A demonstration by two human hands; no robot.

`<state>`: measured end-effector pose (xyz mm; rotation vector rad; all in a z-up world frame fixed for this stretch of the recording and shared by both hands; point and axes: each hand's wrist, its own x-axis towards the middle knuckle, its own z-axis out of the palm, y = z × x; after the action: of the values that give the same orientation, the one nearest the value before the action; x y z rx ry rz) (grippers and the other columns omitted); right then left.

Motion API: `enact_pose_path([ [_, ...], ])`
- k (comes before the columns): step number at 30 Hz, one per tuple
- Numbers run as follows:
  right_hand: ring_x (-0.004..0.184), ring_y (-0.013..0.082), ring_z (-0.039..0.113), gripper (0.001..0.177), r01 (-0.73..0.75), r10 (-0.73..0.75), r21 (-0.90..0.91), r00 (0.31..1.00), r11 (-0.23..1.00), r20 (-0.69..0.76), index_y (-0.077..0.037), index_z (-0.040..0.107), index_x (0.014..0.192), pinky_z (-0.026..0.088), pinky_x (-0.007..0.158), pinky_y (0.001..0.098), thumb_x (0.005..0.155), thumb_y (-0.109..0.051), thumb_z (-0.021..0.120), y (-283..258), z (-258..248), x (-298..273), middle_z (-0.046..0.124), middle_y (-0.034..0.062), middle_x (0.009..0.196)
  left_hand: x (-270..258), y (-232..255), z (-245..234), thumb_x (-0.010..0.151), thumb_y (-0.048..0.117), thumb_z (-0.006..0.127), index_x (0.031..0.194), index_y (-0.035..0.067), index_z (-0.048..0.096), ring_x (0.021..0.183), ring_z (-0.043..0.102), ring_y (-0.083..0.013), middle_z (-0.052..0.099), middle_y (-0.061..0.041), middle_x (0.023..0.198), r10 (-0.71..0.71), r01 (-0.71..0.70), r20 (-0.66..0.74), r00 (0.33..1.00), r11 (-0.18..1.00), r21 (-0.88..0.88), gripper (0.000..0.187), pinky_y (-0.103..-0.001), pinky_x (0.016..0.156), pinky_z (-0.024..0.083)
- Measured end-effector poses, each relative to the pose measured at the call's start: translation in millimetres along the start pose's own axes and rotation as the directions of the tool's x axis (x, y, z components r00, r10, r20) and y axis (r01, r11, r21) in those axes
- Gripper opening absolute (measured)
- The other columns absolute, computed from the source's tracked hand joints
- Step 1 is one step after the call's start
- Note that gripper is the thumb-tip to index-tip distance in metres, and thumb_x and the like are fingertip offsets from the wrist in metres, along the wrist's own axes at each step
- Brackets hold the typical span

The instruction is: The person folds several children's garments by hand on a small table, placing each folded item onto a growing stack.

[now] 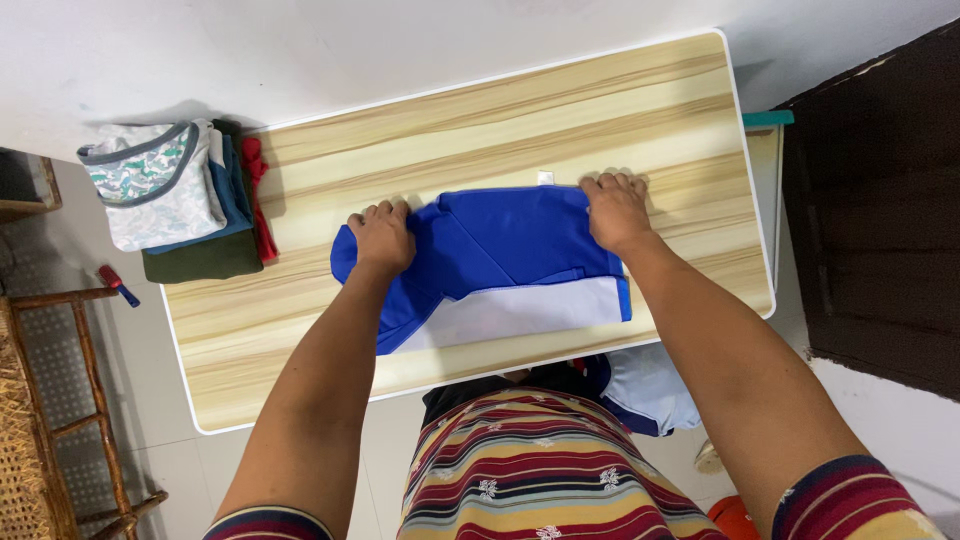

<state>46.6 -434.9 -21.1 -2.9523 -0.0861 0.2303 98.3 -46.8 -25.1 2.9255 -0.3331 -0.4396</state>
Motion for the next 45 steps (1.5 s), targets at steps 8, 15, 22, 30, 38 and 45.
enact_pose_path([
  [8,0.117,0.0328,0.056,0.028,0.276,-0.254,0.119,0.952,0.954,-0.173,-0.01,0.068,0.107,0.04,0.102,0.047,0.081,-0.001,0.066,29.8,-8.8,-34.4,0.064,0.0107,0.113,-45.2,-20.7,-36.9,0.076,0.013,0.069,0.096,0.007,0.064,0.098,0.061,-0.0397,0.063,-0.016,0.098,0.391,-0.39,-0.022,0.92,0.909,-0.145,0.021,-0.052,0.078,0.05],
  [15,0.11,0.0267,0.058,0.029,0.38,-0.379,0.017,0.924,0.925,-0.054,-0.016,0.072,0.1,0.04,0.103,0.0454,0.078,0.002,0.066,34.0,-7.5,-106.9,0.063,0.0039,0.103,-121.3,-15.2,-31.9,0.085,0.014,0.066,0.109,0.007,0.068,0.096,0.062,-0.0366,0.066,-0.016,0.101,0.56,-0.558,-0.052,0.827,0.803,-0.21,0.025,-0.049,0.086,0.049],
  [22,0.117,0.0309,0.056,0.044,0.274,-0.253,0.123,0.953,0.954,-0.164,-0.007,0.072,0.114,0.038,0.101,0.0533,0.07,-0.008,0.068,-16.8,-5.4,-122.2,0.065,0.0093,0.119,-126.2,23.0,-21.4,0.1,0.033,0.064,0.118,0.011,0.066,0.122,0.057,-0.0328,0.065,-0.012,0.124,0.385,-0.385,-0.039,0.922,0.903,-0.19,0.028,-0.048,0.108,0.042],
  [30,0.153,0.0368,0.016,0.068,0.252,-0.274,0.158,0.951,0.955,0.144,-0.017,0.036,0.157,0.006,0.116,0.0683,0.098,-0.049,0.05,-137.6,30.8,-106.2,0.021,0.018,0.164,-117.7,80.1,42.5,0.098,0.051,0.052,0.158,0.019,0.036,0.156,0.012,-0.0371,0.02,-0.019,0.167,0.144,-0.148,-0.106,0.984,0.989,-0.031,0.07,-0.07,0.118,0.003],
  [38,0.158,0.0312,0.002,0.065,-0.162,0.183,-0.102,0.953,0.981,0.243,-0.026,0.023,0.161,-0.001,0.114,0.0769,0.103,-0.052,0.035,-50.8,23.0,-105.1,0.004,0.0156,0.171,-140.1,-6.3,51.2,0.091,0.075,0.037,0.162,0.02,0.02,0.157,-0.003,-0.0333,0.004,-0.017,0.171,-0.184,0.179,-0.07,0.981,0.982,-0.067,0.091,-0.069,0.116,-0.009],
  [45,0.139,0.0425,0.04,0.092,-0.529,0.537,0.182,0.844,0.829,0.005,-0.01,0.024,0.166,0.034,0.107,0.0716,0.091,-0.046,0.064,-23.0,24.2,-127.4,0.044,0.0255,0.152,-148.6,-6.4,39.9,0.102,0.055,0.042,0.161,0.02,0.029,0.162,0.003,-0.0383,0.011,-0.019,0.173,-0.113,0.111,-0.147,0.983,0.994,-0.027,0.07,-0.071,0.122,-0.003],
])
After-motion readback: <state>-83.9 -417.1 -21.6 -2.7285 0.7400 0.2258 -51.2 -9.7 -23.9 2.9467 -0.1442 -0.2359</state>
